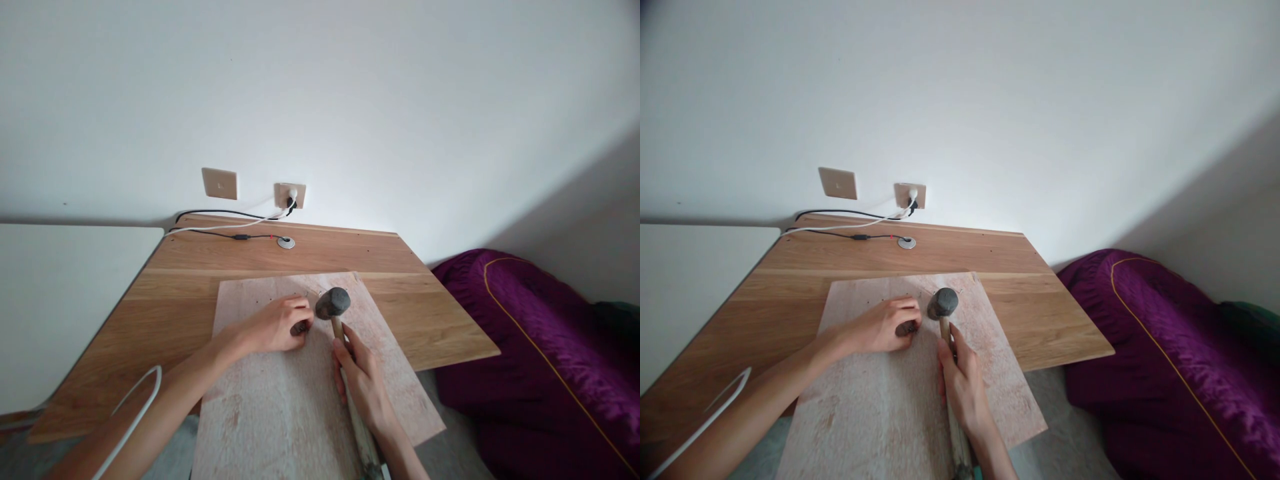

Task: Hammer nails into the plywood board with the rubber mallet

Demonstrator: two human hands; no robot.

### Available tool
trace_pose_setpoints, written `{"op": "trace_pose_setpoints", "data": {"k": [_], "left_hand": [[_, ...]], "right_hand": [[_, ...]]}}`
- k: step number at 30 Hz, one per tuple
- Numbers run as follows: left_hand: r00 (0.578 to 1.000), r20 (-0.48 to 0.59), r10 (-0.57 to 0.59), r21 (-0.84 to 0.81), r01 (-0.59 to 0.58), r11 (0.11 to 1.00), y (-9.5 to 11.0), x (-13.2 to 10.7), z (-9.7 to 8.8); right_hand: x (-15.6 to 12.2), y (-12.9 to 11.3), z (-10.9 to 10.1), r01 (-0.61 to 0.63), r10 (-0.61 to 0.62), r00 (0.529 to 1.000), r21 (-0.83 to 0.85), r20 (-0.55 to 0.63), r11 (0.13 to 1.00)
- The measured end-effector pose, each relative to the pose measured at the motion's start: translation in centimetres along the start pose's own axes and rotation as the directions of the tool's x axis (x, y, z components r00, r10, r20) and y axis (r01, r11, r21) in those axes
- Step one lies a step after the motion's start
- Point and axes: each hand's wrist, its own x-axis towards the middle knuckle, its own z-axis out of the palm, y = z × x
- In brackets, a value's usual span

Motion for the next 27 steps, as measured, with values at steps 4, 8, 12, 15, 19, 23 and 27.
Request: {"op": "trace_pose_setpoints", "data": {"k": [4, 8, 12, 15, 19, 23, 27], "left_hand": [[1.000, 0.012, -0.009, -0.013, 0.009, 1.000, 0.2, 0.0, -0.3], [0.996, 0.047, -0.074, -0.017, 0.075, 0.997, 0.2, -0.1, -1.6], [0.987, 0.089, -0.136, 0.038, 0.133, 0.990, 0.1, -0.3, -2.4], [0.982, 0.124, -0.144, 0.069, 0.136, 0.988, -0.1, -0.4, -2.2], [0.982, 0.127, -0.138, 0.080, 0.128, 0.989, -0.1, -0.4, -1.8], [0.985, 0.117, -0.126, 0.086, 0.116, 0.990, 0.0, -0.3, -1.8], [0.984, 0.117, -0.134, 0.113, 0.121, 0.986, 0.1, -0.2, -1.9]], "right_hand": [[0.0, 0.0, 0.0, 0.000, 0.000, 1.000, -0.006, 0.007, 1.000], [0.1, 0.2, 0.0, 0.016, -0.016, 1.000, -0.015, 0.003, 1.000], [0.1, 0.4, 0.0, 0.024, -0.024, 1.000, -0.008, 0.006, 1.000], [0.1, 0.3, 0.0, 0.015, -0.015, 1.000, -0.008, 0.004, 1.000], [0.1, 0.1, 0.0, 0.003, -0.003, 1.000, -0.013, -0.005, 1.000], [0.0, -0.1, 0.1, 0.000, 0.000, 1.000, -0.003, -0.010, 1.000], [0.0, -0.1, 0.1, 0.015, -0.015, 1.000, 0.002, 0.000, 1.000]]}}
